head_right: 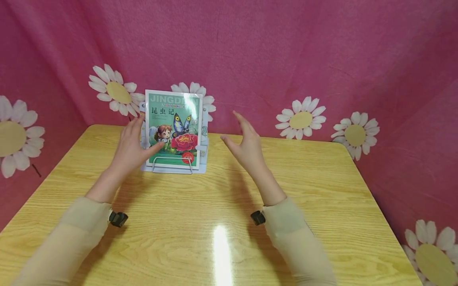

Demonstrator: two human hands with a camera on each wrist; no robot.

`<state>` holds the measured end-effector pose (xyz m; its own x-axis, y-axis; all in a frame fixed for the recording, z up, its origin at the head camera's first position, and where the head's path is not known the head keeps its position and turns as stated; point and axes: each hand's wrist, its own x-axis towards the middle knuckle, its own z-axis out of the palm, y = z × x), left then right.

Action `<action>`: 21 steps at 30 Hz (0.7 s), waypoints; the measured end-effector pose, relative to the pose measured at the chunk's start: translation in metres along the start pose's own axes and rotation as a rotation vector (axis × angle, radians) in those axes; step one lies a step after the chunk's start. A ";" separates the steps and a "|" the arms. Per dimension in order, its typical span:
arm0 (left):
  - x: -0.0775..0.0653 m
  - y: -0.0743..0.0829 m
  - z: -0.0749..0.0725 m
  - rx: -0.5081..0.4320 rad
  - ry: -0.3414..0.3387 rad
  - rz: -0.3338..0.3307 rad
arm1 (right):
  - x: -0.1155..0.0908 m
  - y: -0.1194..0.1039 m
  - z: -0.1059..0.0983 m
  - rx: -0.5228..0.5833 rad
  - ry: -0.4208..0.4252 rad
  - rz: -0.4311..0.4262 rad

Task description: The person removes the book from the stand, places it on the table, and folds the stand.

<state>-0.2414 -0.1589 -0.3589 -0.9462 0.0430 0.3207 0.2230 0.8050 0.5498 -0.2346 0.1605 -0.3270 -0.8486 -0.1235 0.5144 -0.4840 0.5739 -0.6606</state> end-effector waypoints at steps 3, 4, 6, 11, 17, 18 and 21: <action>0.002 -0.001 0.004 -0.036 0.019 -0.020 | 0.001 0.000 0.011 0.038 -0.008 0.007; 0.002 -0.002 0.006 -0.049 0.024 -0.028 | 0.001 0.000 0.015 0.051 -0.014 0.009; 0.003 -0.002 0.008 -0.080 0.034 -0.047 | 0.003 0.001 0.022 0.070 -0.036 0.020; 0.006 -0.006 0.014 -0.148 0.047 -0.095 | 0.010 0.003 0.041 0.116 -0.104 0.053; 0.011 -0.013 0.023 -0.210 0.037 -0.154 | 0.016 0.008 0.064 0.212 -0.161 0.115; 0.011 -0.014 0.024 -0.221 0.042 -0.166 | 0.016 0.008 0.068 0.224 -0.172 0.126; 0.014 -0.015 0.028 -0.251 0.072 -0.204 | 0.018 0.008 0.076 0.241 -0.207 0.158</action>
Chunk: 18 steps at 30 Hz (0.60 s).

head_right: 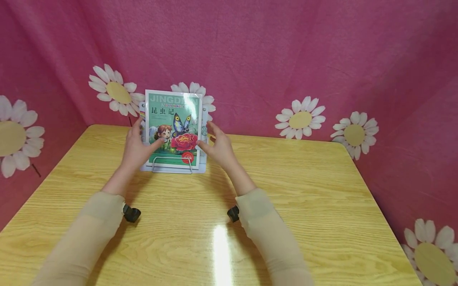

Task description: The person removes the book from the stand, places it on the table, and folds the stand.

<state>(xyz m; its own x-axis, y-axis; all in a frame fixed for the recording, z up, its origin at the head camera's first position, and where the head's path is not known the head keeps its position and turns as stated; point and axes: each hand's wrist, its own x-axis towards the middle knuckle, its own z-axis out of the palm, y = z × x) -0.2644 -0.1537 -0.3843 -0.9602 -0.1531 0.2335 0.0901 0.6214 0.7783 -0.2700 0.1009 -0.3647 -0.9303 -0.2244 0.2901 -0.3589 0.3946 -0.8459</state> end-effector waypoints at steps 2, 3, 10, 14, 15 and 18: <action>0.001 -0.001 0.002 -0.014 0.031 -0.013 | 0.002 0.001 0.005 0.003 -0.017 0.022; 0.002 -0.002 0.004 -0.022 0.048 -0.015 | 0.003 0.002 0.007 0.006 -0.024 0.031; 0.005 -0.007 0.011 -0.026 0.113 -0.055 | 0.009 0.006 0.018 0.012 -0.051 0.123; 0.007 -0.007 0.014 -0.025 0.124 -0.058 | 0.011 0.006 0.022 0.030 -0.021 0.176; 0.008 -0.006 0.014 -0.022 0.127 -0.056 | 0.011 0.006 0.023 0.045 -0.012 0.190; 0.009 -0.005 0.016 -0.010 0.130 -0.060 | 0.013 0.004 0.024 0.117 0.016 0.231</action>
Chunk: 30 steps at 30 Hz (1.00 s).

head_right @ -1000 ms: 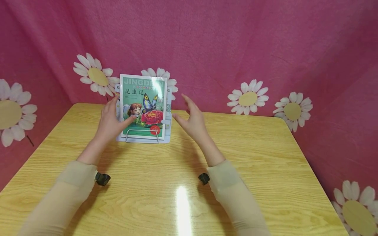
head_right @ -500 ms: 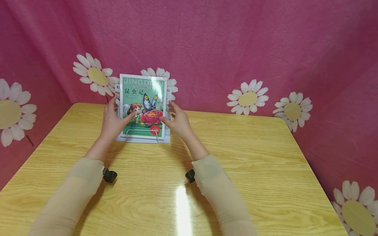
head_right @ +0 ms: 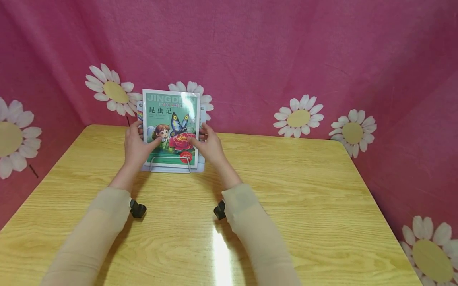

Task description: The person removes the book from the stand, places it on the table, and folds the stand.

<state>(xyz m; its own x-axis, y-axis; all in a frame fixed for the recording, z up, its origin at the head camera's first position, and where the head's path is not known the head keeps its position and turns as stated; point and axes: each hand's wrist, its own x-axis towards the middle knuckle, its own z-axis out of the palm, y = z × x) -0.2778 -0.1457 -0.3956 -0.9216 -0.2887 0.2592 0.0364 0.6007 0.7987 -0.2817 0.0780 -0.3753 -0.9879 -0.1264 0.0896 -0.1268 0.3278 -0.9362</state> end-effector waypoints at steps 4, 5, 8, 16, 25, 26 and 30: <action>0.001 0.000 0.000 0.020 0.002 -0.017 | 0.003 -0.003 0.003 0.103 0.020 0.051; 0.002 -0.001 0.001 0.024 0.003 -0.020 | 0.004 -0.003 0.003 0.128 0.025 0.063; 0.003 -0.001 0.001 0.037 0.002 -0.031 | 0.007 -0.004 0.004 0.187 0.044 0.103; 0.003 0.001 0.003 0.055 -0.015 -0.039 | 0.012 -0.005 0.006 0.187 0.085 0.134; 0.004 0.001 0.004 0.063 -0.018 -0.037 | 0.011 0.003 0.006 -0.108 0.118 0.006; 0.004 0.001 0.003 0.066 -0.019 -0.037 | 0.011 0.004 0.006 -0.147 0.117 -0.005; 0.003 0.000 0.002 0.071 -0.026 -0.036 | 0.012 0.005 0.006 -0.247 0.104 -0.021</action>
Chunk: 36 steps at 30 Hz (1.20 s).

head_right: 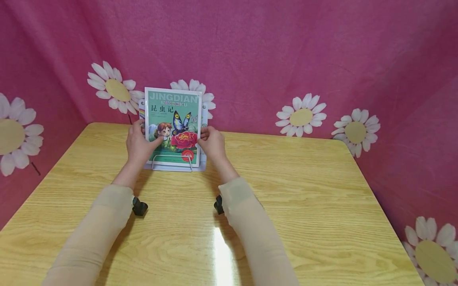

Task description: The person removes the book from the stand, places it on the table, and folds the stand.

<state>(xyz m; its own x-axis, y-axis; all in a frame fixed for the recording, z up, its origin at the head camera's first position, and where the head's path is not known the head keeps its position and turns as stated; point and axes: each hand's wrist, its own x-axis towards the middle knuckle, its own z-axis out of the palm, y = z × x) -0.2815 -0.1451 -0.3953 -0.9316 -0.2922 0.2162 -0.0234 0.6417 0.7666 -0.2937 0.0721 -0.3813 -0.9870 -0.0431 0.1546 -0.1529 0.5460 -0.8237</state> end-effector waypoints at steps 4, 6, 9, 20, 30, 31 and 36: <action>0.001 -0.001 -0.003 -0.017 -0.017 0.016 | 0.001 0.000 0.001 -0.041 0.002 -0.004; 0.003 -0.003 -0.006 -0.032 -0.030 0.027 | 0.001 -0.001 0.002 -0.056 0.010 -0.003; 0.006 -0.005 -0.011 -0.055 -0.057 0.032 | 0.001 -0.001 0.003 -0.066 0.019 -0.001; 0.012 -0.007 -0.023 -0.129 -0.104 0.016 | 0.000 -0.002 0.004 -0.054 0.063 -0.002; 0.015 -0.003 -0.026 -0.127 -0.099 0.013 | 0.000 -0.004 0.006 -0.006 0.110 0.009; 0.016 -0.002 -0.025 -0.128 -0.098 0.010 | 0.001 -0.004 0.006 0.001 0.112 0.009; 0.019 -0.001 -0.024 -0.133 -0.089 0.002 | 0.002 -0.004 0.006 0.022 0.118 0.005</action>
<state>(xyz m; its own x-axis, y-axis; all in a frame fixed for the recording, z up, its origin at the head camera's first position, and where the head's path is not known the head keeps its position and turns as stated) -0.2899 -0.1686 -0.3776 -0.9603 -0.2228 0.1678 0.0215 0.5409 0.8408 -0.2957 0.0645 -0.3807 -0.9754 0.0588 0.2124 -0.1503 0.5276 -0.8361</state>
